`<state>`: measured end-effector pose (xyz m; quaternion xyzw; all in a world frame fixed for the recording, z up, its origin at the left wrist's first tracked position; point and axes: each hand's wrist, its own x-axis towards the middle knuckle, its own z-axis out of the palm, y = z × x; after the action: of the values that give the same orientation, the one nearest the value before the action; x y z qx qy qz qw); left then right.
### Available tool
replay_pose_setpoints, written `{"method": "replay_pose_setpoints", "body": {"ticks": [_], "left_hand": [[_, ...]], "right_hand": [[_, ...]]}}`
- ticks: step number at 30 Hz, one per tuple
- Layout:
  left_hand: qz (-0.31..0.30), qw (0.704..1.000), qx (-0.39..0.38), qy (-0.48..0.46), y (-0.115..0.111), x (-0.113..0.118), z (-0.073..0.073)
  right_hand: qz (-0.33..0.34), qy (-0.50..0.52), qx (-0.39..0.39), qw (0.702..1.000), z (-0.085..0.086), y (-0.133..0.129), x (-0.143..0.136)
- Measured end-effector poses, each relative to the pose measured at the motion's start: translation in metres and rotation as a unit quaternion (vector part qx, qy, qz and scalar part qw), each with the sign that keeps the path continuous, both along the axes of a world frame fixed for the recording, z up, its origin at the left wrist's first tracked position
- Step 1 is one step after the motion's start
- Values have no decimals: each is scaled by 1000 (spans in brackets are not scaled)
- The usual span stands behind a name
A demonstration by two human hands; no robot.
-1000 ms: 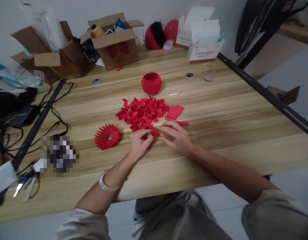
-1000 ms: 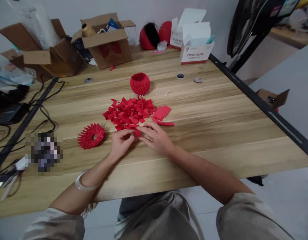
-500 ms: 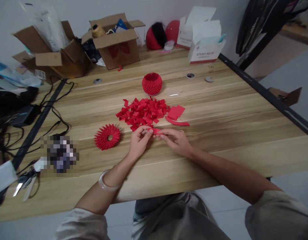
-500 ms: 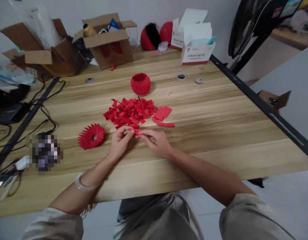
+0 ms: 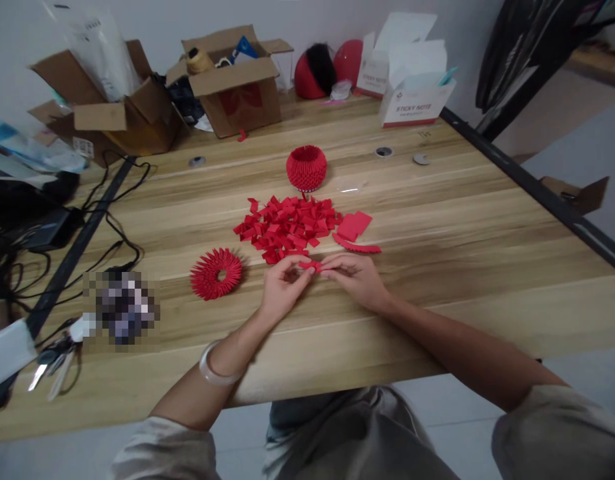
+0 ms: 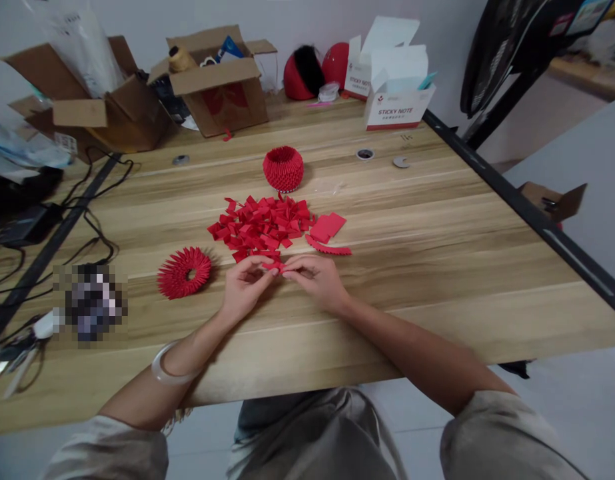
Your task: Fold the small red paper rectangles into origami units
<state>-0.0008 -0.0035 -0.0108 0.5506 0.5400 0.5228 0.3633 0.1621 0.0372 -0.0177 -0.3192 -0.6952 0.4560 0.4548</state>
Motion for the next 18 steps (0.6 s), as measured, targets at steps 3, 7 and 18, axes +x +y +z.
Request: {"method": "replay_pose_setpoints", "body": {"ticks": [3, 7, 18], "left_hand": [[-15, 999, 15, 34, -1, -1, -3], [-27, 998, 23, 49, -3, 0, -2], [-31, 997, 44, 46, -5, 4, 3]], "right_hand": [[6, 58, -111, 992, -1, 1, -2], [14, 74, -168, 983, 2, 2, -1], [16, 101, -216, 971, 6, 1, -2]]}}
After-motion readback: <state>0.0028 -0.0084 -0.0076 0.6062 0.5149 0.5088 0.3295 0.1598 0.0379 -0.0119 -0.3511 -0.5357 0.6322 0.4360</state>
